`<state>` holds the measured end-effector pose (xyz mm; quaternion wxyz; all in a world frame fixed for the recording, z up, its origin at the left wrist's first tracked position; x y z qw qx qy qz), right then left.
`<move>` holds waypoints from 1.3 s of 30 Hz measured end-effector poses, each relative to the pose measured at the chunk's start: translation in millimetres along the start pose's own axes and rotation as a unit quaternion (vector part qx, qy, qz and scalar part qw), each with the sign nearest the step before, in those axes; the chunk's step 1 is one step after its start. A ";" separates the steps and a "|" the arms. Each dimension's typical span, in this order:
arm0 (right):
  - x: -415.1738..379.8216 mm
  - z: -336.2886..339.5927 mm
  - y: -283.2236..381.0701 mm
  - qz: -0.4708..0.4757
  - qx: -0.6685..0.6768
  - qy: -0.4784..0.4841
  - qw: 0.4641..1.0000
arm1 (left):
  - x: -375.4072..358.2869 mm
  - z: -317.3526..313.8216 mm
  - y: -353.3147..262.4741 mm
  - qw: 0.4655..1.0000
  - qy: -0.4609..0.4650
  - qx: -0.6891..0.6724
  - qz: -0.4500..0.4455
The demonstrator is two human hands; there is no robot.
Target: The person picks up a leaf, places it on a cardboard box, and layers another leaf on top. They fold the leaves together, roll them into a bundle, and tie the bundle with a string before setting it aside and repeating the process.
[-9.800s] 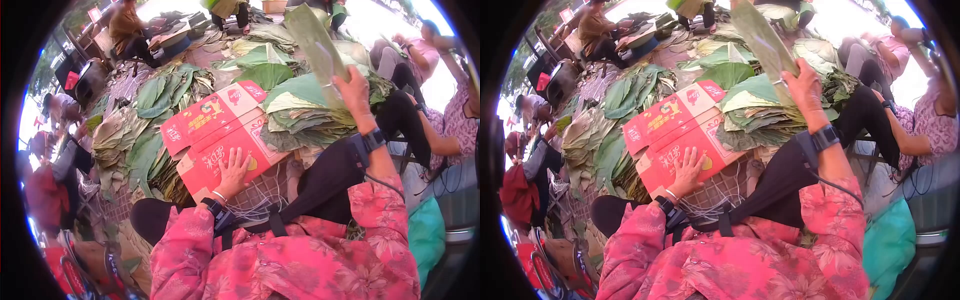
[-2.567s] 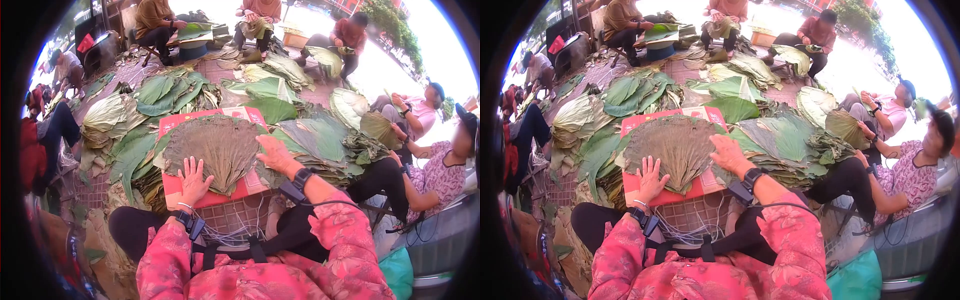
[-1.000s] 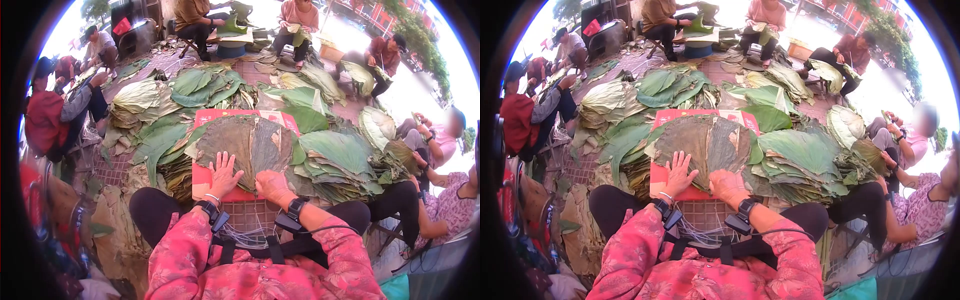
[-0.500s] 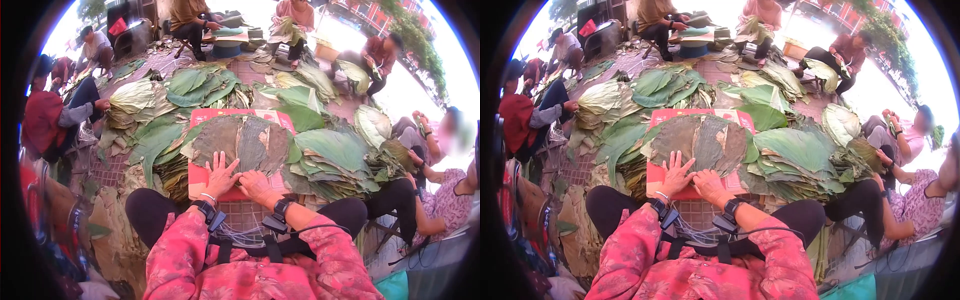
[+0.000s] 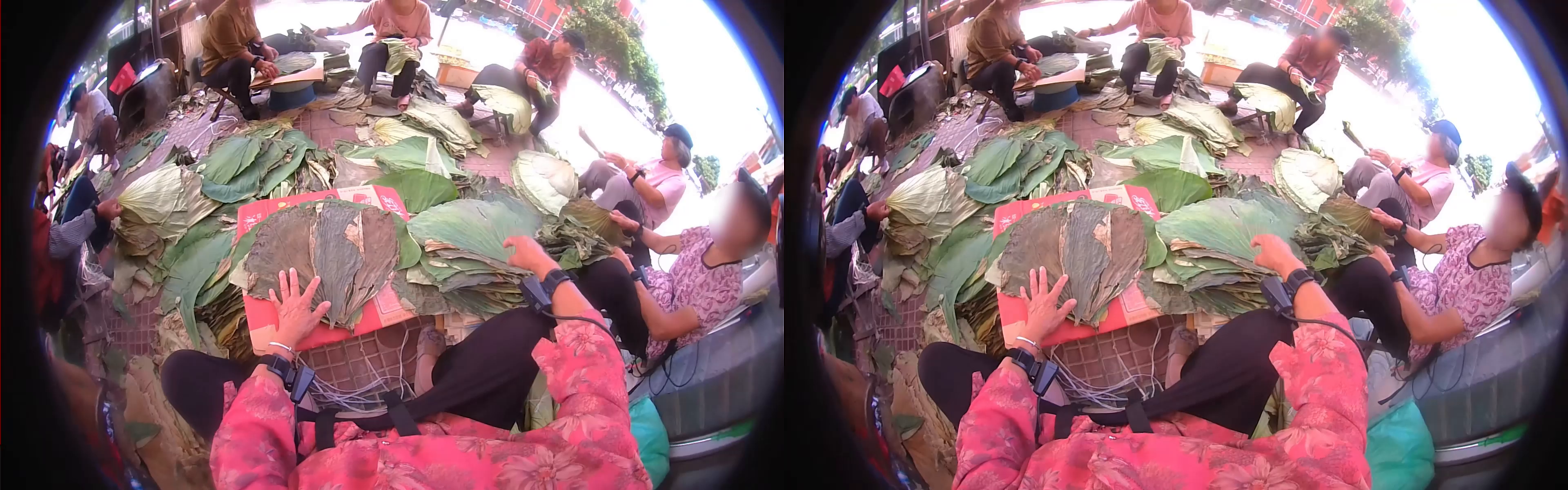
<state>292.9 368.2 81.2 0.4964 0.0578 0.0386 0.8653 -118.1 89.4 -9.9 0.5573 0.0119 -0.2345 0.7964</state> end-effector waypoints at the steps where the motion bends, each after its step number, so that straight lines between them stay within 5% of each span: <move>1: -9.7 -6.5 -16.4 -0.023 0.028 0.016 0.999 | -1.5 -1.0 0.6 1.000 0.005 -0.002 0.002; 5: -27.1 -21.3 -43.2 -0.043 0.147 -0.056 0.987 | 0.4 3.9 -1.4 1.000 0.010 -0.012 0.006; 16: -13.3 -34.0 -52.1 -0.080 0.075 -0.003 0.994 | -1.1 2.6 -1.9 1.000 0.015 -0.019 0.003; 22: -9.0 -41.7 -52.0 -0.007 0.083 -0.054 0.995 | -2.6 -1.8 1.9 1.000 -0.012 -0.009 -0.004; 24: -10.0 -40.3 -55.0 -0.062 0.120 -0.044 0.990 | -1.5 -2.8 4.0 1.000 -0.019 0.002 -0.007; 32: 24.8 62.6 -6.4 -0.019 0.127 -0.313 0.941 | -1.7 -7.7 5.0 1.000 -0.025 0.002 -0.009; 39: 72.6 157.0 90.4 0.055 0.197 -0.434 0.878 | -0.4 -5.3 4.9 1.000 -0.020 -0.003 -0.004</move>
Point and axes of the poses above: each hand's wrist, its own x-axis towards the middle knuckle, its own z-axis out of the back of the hand, y = z × x, the point moved 9 cm from there along x, towards the middle knuckle, and after that the axes turned 10 degrees about -y, right-handed, at the moved point
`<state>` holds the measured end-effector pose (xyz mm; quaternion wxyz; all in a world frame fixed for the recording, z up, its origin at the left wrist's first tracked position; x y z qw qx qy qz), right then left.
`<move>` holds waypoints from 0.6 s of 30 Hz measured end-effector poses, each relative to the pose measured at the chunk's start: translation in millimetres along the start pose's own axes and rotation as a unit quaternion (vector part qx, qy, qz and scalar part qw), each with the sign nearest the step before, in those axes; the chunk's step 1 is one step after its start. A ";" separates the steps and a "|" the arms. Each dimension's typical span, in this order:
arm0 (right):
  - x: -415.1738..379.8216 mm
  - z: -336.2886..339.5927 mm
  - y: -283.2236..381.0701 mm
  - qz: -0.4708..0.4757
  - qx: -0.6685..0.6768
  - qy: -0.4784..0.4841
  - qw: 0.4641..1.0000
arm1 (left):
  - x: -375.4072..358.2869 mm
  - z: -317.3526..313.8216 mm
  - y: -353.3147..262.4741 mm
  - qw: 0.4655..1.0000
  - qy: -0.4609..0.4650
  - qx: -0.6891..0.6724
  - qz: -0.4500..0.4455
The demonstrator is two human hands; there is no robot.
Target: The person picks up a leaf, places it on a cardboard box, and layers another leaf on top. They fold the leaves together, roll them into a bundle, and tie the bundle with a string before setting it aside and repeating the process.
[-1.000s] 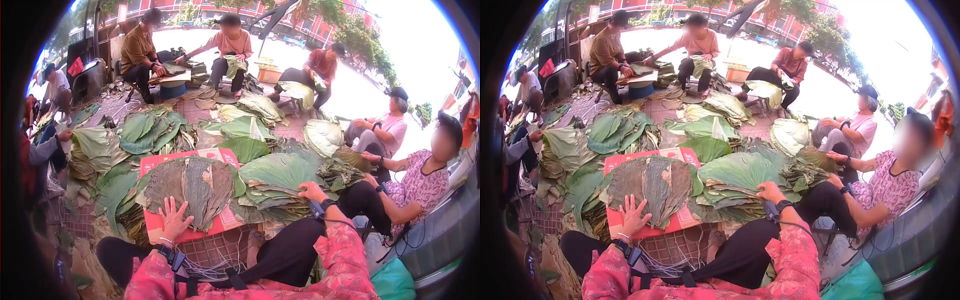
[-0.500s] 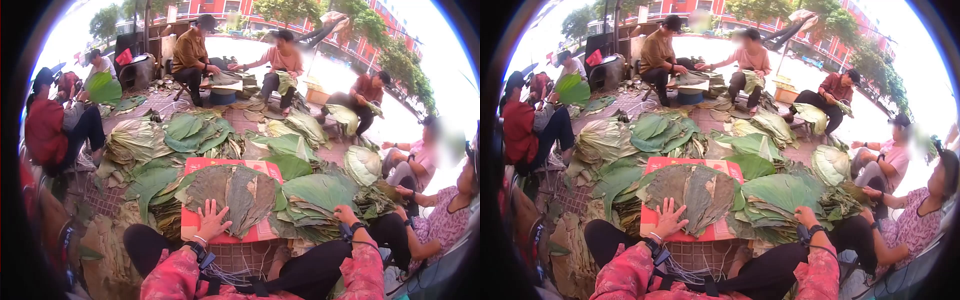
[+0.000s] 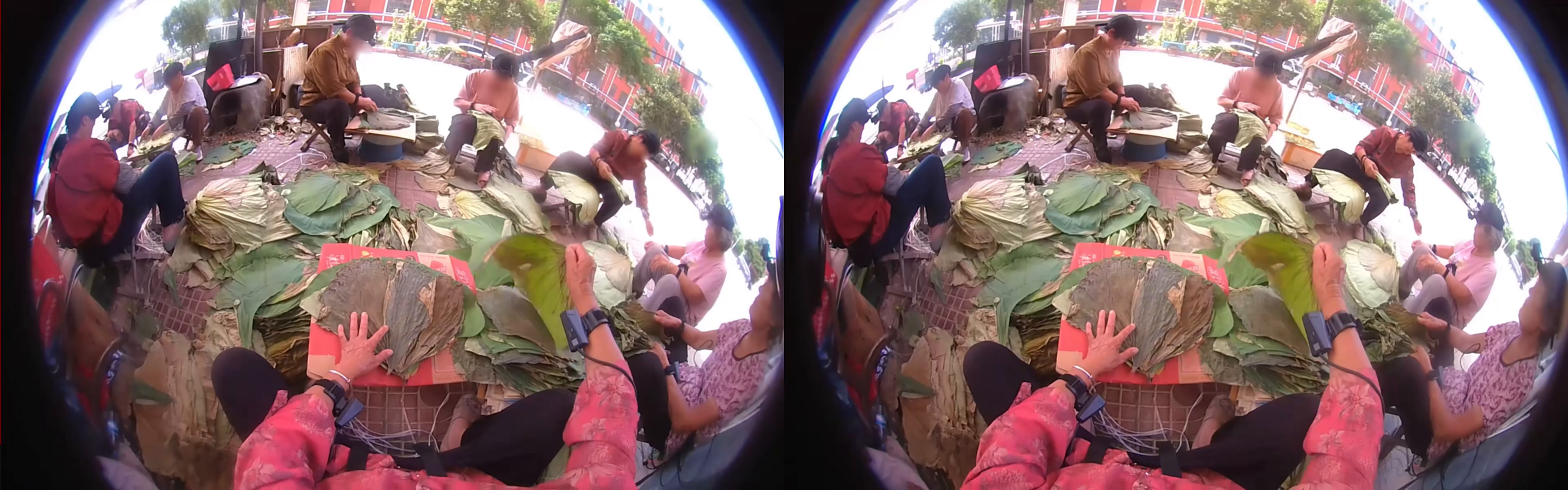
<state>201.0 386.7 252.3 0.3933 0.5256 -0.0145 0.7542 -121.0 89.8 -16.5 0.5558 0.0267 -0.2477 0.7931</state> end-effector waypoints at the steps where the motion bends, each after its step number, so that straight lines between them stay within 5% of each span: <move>1: 6.2 1.2 30.2 0.003 0.028 -0.013 1.000 | 0.1 1.5 -0.2 1.000 0.000 -0.006 0.002; 6: -27.2 -36.7 141.5 0.032 0.129 0.052 0.990 | 1.2 2.4 -0.7 1.000 0.018 -0.005 0.019; 9: -101.6 -67.2 204.9 0.195 0.108 0.095 0.970 | 0.8 4.5 1.4 0.999 0.007 -0.027 0.023; 14: -251.4 -130.2 230.9 0.278 0.139 0.235 0.921 | 2.8 9.2 4.7 0.997 0.018 -0.048 0.050; 18: -287.8 -136.4 237.5 0.264 0.168 0.255 0.915 | 10.6 9.0 24.6 0.980 -0.020 -0.144 0.134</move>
Point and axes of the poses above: each hand's wrist, its own x-axis towards the middle knuckle, its own z-axis out of the back of the hand, y = z × x, the point moved 9 cm from there along x, towards the middle knuckle, and after that the axes turned 10 degrees about -y, right-handed, at the moved point
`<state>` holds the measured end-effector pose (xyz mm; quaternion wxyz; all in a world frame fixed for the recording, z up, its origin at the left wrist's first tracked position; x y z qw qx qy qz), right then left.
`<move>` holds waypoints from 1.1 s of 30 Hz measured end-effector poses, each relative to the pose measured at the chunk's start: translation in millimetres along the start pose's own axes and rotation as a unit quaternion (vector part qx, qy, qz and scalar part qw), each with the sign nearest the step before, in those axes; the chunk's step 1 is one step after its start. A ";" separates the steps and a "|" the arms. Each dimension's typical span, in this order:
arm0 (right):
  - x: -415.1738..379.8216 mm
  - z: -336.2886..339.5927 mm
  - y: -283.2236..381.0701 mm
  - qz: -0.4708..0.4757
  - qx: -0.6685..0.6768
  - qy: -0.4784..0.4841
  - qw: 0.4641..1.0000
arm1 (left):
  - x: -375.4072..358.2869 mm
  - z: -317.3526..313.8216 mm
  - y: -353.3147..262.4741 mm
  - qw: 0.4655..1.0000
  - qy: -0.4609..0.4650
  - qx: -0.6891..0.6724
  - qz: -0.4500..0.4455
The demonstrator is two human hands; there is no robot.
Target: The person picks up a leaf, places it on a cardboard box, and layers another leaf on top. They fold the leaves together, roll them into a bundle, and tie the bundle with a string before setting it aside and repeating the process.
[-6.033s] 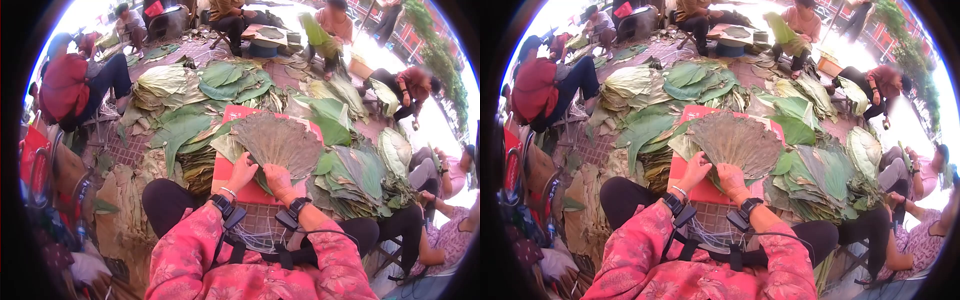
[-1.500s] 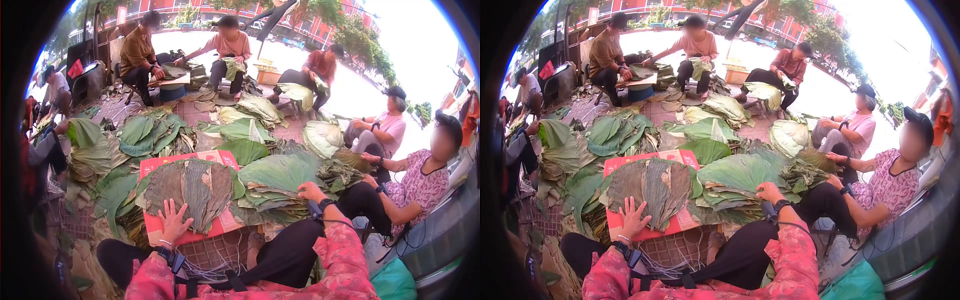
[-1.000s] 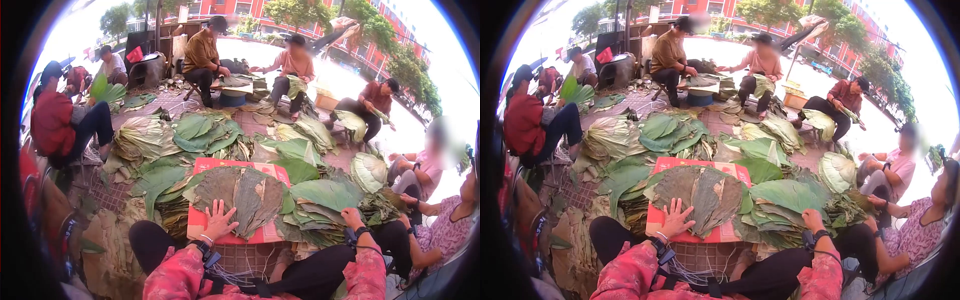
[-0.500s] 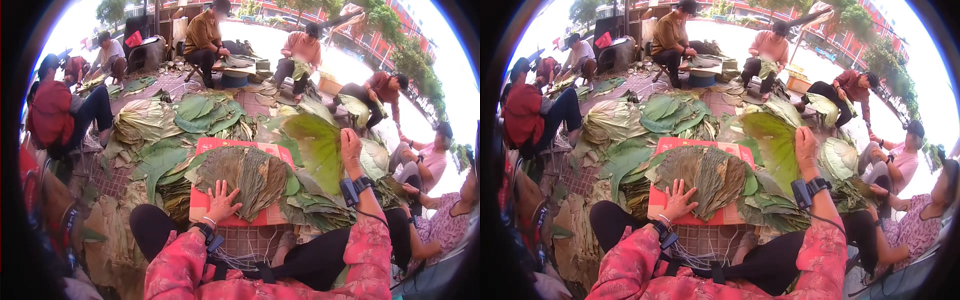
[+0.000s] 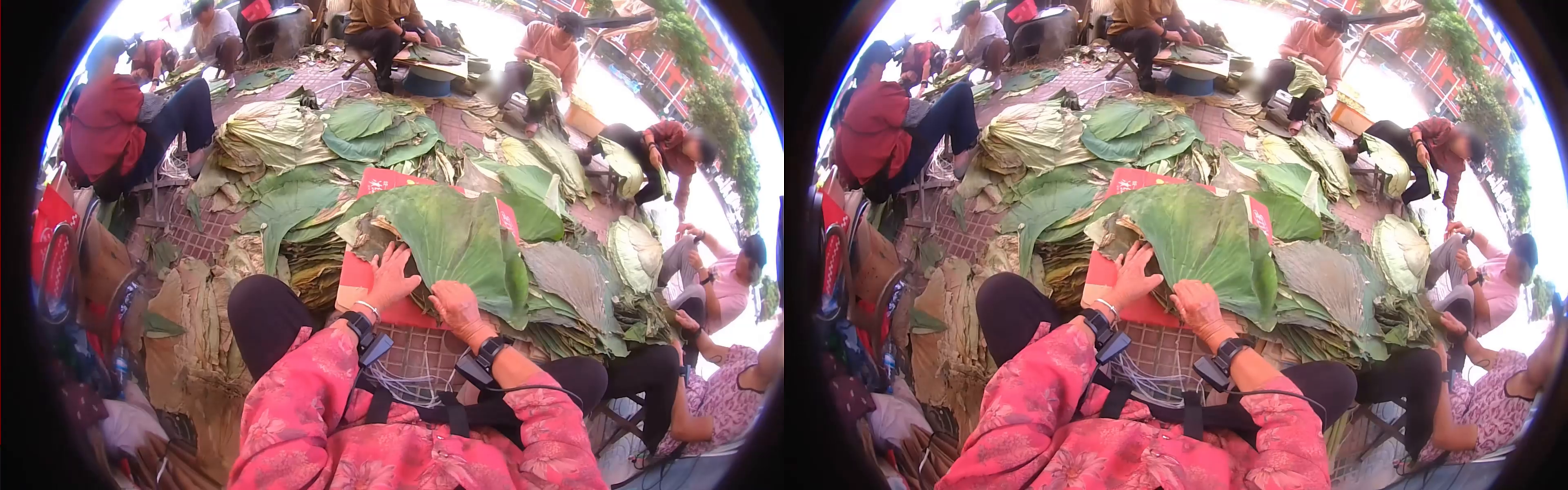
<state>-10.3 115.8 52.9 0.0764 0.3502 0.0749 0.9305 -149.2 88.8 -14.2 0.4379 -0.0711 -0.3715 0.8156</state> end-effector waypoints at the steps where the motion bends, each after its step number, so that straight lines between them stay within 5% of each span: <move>1: -0.3 0.4 0.5 0.000 0.002 -0.001 1.000 | 7.2 2.0 5.1 0.998 -0.002 -0.036 0.044; 6: 15.4 20.8 -8.3 -0.035 0.026 -0.011 0.999 | 31.1 25.9 5.0 0.975 -0.026 -0.088 0.204; 7: 22.5 28.5 -9.4 -0.039 0.035 -0.027 0.998 | 37.6 38.9 -2.1 0.980 -0.111 -0.040 0.161; 11: 26.7 38.0 -19.5 -0.077 0.042 0.005 0.996 | 53.5 3.0 19.6 0.899 -0.077 -0.341 0.264; 14: 5.1 30.8 -38.6 -0.110 -0.037 0.063 0.991 | 53.7 -0.6 12.7 0.840 -0.053 -0.438 0.316; 18: -18.4 27.0 -83.8 -0.175 -0.183 0.147 0.956 | 67.2 16.1 -14.4 0.794 -0.067 -0.529 0.292; 23: 22.9 77.4 -124.3 -0.291 -0.183 0.024 0.939 | 97.1 56.2 -32.8 0.836 -0.071 -0.518 0.167; 26: 51.8 103.8 -120.7 -0.231 -0.133 -0.099 0.959 | 87.2 89.0 -51.0 0.819 -0.092 -0.556 0.109; 29: 49.6 106.3 -106.4 -0.142 -0.124 -0.186 0.964 | 71.9 75.8 -28.4 0.800 -0.083 -0.576 0.144; 33: 1.3 42.6 -130.1 -0.137 -0.093 -0.071 0.984 | 34.0 18.9 41.8 0.800 -0.042 -0.531 0.275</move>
Point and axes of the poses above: each hand's wrist, its own x-axis towards the middle knuckle, its own z-axis out of the back of the hand, y = z × x, the point moved 9 cm from there along x, towards the middle knuckle, and after that the axes turned 10 degrees about -y, right-handed, at the moved point
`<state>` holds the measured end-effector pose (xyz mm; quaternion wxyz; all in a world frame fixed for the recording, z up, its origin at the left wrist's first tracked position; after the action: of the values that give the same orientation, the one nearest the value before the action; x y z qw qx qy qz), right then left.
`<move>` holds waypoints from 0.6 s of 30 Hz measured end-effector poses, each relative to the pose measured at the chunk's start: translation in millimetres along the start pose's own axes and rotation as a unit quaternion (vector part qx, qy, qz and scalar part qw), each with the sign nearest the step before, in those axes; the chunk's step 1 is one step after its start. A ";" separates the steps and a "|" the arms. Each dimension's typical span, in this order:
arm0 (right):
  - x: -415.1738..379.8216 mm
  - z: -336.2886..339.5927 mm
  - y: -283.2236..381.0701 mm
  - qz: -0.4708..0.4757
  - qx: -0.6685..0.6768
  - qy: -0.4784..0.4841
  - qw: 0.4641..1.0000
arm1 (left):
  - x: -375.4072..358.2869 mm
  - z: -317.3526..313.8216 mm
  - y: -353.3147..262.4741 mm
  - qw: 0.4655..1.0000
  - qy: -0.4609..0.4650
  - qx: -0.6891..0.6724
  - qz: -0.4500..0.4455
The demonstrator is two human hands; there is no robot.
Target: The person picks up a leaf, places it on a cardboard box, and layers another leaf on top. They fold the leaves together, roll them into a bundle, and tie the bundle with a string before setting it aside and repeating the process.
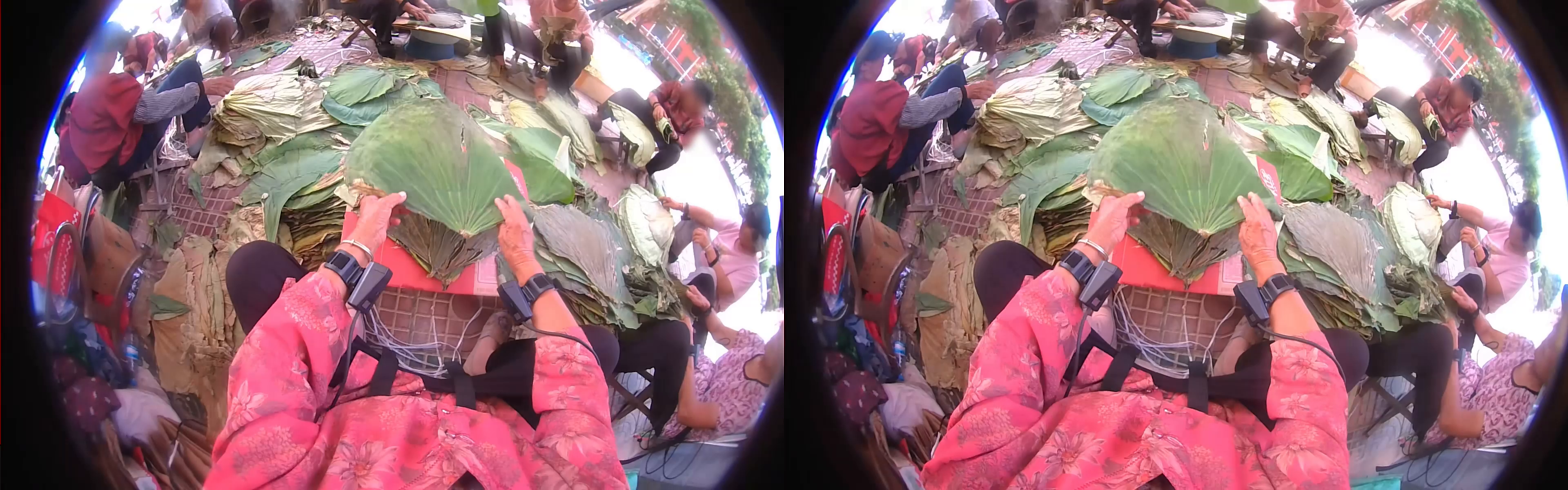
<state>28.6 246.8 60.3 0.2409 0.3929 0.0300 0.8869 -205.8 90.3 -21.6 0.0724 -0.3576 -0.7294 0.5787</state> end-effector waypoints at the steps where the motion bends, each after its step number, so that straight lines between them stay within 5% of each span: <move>1: -12.9 -11.7 -2.9 -0.007 -0.001 0.031 0.999 | 0.6 10.7 21.3 0.999 -0.012 0.030 0.040; 4: -37.7 -25.5 -1.5 -0.020 -0.015 0.098 0.995 | -21.8 25.9 32.3 0.989 -0.106 0.044 0.092; 18: -70.7 -24.9 37.0 0.033 -0.070 0.177 0.981 | -24.8 63.9 12.7 0.970 -0.201 0.136 0.009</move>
<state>36.6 185.6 3.9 0.2290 0.2130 -0.0030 0.9498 -215.2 25.6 -45.7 -0.0328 -0.2271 -0.6402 0.7331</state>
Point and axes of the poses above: each hand's wrist, its own x-axis towards the middle knuckle, its own z-axis out of the back of the hand, y = z × x, the point moved 9 cm from there along x, towards the middle knuckle, and after that the axes turned 10 degrees about -y, right-handed, at the moved point
